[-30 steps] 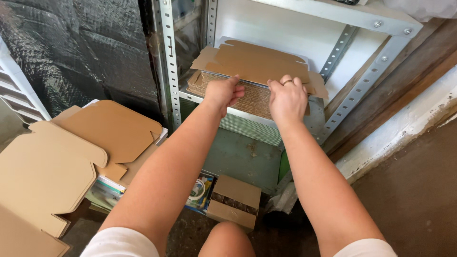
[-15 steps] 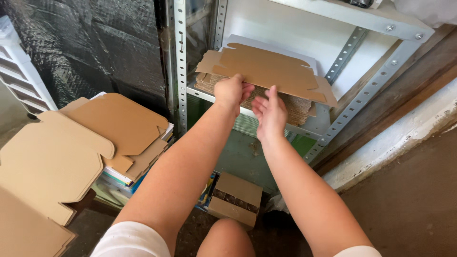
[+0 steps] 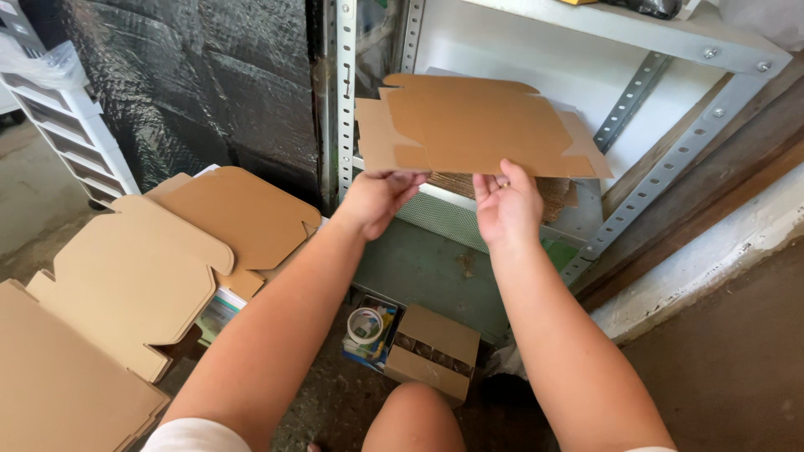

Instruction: The person repeatedly picks up flat cardboard pieces from a metal shelf and stacks them on a pile on the floor. The person handles the cardboard by hand, aligning the pieces as they are added to the stack.

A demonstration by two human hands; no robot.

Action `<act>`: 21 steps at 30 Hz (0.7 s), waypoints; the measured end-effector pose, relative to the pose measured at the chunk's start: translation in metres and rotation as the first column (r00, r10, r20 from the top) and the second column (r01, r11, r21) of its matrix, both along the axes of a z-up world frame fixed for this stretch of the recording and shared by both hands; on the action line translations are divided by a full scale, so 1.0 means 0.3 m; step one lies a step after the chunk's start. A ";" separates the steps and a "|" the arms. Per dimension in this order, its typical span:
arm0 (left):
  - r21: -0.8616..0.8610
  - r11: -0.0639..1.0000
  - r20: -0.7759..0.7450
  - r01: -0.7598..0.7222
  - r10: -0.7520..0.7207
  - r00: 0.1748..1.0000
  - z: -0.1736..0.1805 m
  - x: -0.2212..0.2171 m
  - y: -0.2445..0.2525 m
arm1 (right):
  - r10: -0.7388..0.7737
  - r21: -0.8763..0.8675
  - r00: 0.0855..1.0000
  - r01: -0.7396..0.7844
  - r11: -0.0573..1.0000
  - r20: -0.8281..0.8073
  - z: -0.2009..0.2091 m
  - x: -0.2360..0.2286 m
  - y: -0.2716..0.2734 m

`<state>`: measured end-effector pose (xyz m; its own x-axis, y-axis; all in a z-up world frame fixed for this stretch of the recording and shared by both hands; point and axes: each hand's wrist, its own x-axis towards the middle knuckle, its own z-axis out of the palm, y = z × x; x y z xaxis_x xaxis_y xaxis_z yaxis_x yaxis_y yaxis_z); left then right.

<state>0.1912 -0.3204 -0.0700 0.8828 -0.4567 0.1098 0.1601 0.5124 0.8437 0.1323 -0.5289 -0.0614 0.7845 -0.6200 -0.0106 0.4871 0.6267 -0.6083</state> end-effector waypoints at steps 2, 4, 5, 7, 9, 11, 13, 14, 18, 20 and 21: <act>-0.080 0.997 -0.050 0.007 -0.011 0.999 -0.054 0.070 0.048 | 0.017 0.018 1.000 -0.017 1.000 0.007 -0.029 -0.012 -0.028; -0.156 0.988 -0.099 0.010 -0.026 0.995 -0.063 0.095 0.126 | 0.033 0.039 0.999 -0.034 0.999 0.014 0.003 -0.075 0.030; -0.222 0.975 -0.139 0.031 -0.063 0.988 -0.045 0.084 0.180 | 0.040 0.005 0.999 -0.040 0.999 -0.027 0.050 -0.133 0.101; -0.287 0.957 -0.178 0.042 -0.096 0.979 0.014 0.047 0.279 | 0.052 -0.027 0.996 -0.054 0.998 -0.071 0.087 -0.198 0.190; -0.333 0.940 -0.229 0.066 -0.148 0.962 0.096 -0.002 0.371 | -0.017 -0.109 0.985 -0.002 0.994 -0.172 0.067 -0.210 0.231; -0.326 0.944 -0.265 0.050 -0.141 0.954 0.009 0.084 0.450 | 0.006 -0.138 0.978 -0.036 0.990 -0.211 0.100 -0.229 0.317; -0.316 0.948 -0.300 0.032 -0.131 0.945 -0.046 0.109 0.510 | 0.030 -0.163 0.968 -0.072 0.984 -0.249 0.099 -0.223 0.365; -0.287 0.958 -0.341 0.013 -0.115 0.933 -0.058 0.091 0.527 | 0.095 -0.165 0.958 -0.143 0.976 -0.272 0.081 -0.206 0.370; -0.279 0.960 -0.190 0.000 -0.055 0.980 0.225 -0.282 0.581 | 0.260 -0.172 0.905 -0.331 0.928 -0.336 0.056 -0.170 0.438; -0.183 0.980 0.018 0.083 -0.081 0.997 -0.094 0.094 0.685 | 0.296 -0.213 0.887 -0.385 0.898 -0.355 0.030 -0.148 0.467; -0.068 0.986 0.223 0.153 -0.135 0.965 -0.241 0.255 0.742 | 0.321 -0.255 0.870 -0.429 0.866 -0.374 0.018 -0.137 0.482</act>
<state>0.2679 -0.0978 -0.1422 0.7591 -0.5582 0.3350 0.0551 0.5678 0.8213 0.0912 -0.3842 -0.0560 0.9462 -0.2894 -0.1446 0.0075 0.4666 -0.8844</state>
